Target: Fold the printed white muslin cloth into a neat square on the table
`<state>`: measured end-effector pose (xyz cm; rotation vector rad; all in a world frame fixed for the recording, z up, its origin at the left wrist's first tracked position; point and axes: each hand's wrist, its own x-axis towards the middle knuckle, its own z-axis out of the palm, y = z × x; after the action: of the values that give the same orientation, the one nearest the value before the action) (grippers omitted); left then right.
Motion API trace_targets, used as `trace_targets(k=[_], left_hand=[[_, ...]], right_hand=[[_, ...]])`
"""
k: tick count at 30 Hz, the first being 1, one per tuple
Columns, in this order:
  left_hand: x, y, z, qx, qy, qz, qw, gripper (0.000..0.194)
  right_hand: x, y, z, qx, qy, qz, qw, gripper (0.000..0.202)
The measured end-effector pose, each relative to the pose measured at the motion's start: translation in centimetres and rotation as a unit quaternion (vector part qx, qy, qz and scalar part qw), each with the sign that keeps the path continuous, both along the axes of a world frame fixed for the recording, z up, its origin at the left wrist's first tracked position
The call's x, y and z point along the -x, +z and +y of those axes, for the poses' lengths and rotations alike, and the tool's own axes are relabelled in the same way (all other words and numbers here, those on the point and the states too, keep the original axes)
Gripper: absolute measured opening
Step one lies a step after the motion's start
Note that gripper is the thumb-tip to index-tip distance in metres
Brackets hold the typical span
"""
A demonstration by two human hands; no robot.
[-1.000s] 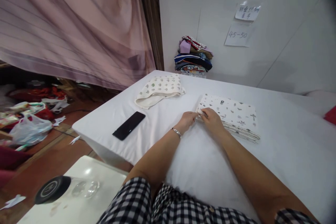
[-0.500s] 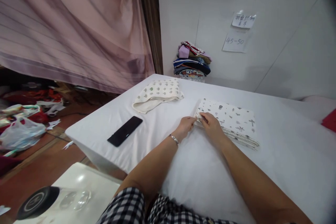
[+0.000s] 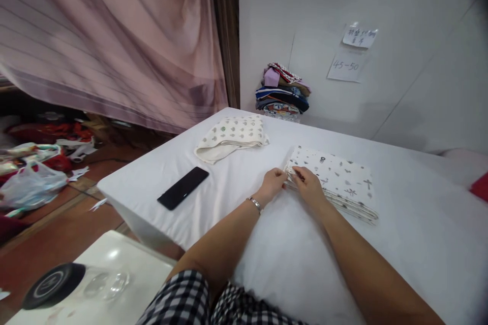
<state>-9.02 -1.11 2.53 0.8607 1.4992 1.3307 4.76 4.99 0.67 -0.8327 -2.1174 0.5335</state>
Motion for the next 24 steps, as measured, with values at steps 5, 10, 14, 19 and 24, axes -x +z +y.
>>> trace_targets(k=[5,10,14,19,24], left_hand=[[-0.1,-0.4,0.1,-0.01,0.004,0.006,1.0,0.016],[0.2,-1.4,0.0,-0.09,-0.027,0.097,0.991,0.021],[0.3,-1.9,0.1,-0.097,-0.031,0.115,0.988,0.018],[0.3,-1.5,0.1,-0.088,-0.032,0.123,0.988,0.016],[0.2,-1.1,-0.1,-0.082,-0.03,0.127,0.988,0.019]], right_hand=[[0.0,-0.3,0.1,0.012,-0.012,0.007,1.0,0.026],[0.1,-0.3,0.0,0.022,-0.016,0.009,1.0,0.027],[0.2,0.0,-0.2,0.043,-0.019,0.013,0.999,0.027],[0.1,0.2,-0.2,0.032,-0.004,-0.002,0.999,0.024],[0.1,0.1,0.0,0.004,-0.026,0.02,0.999,0.023]])
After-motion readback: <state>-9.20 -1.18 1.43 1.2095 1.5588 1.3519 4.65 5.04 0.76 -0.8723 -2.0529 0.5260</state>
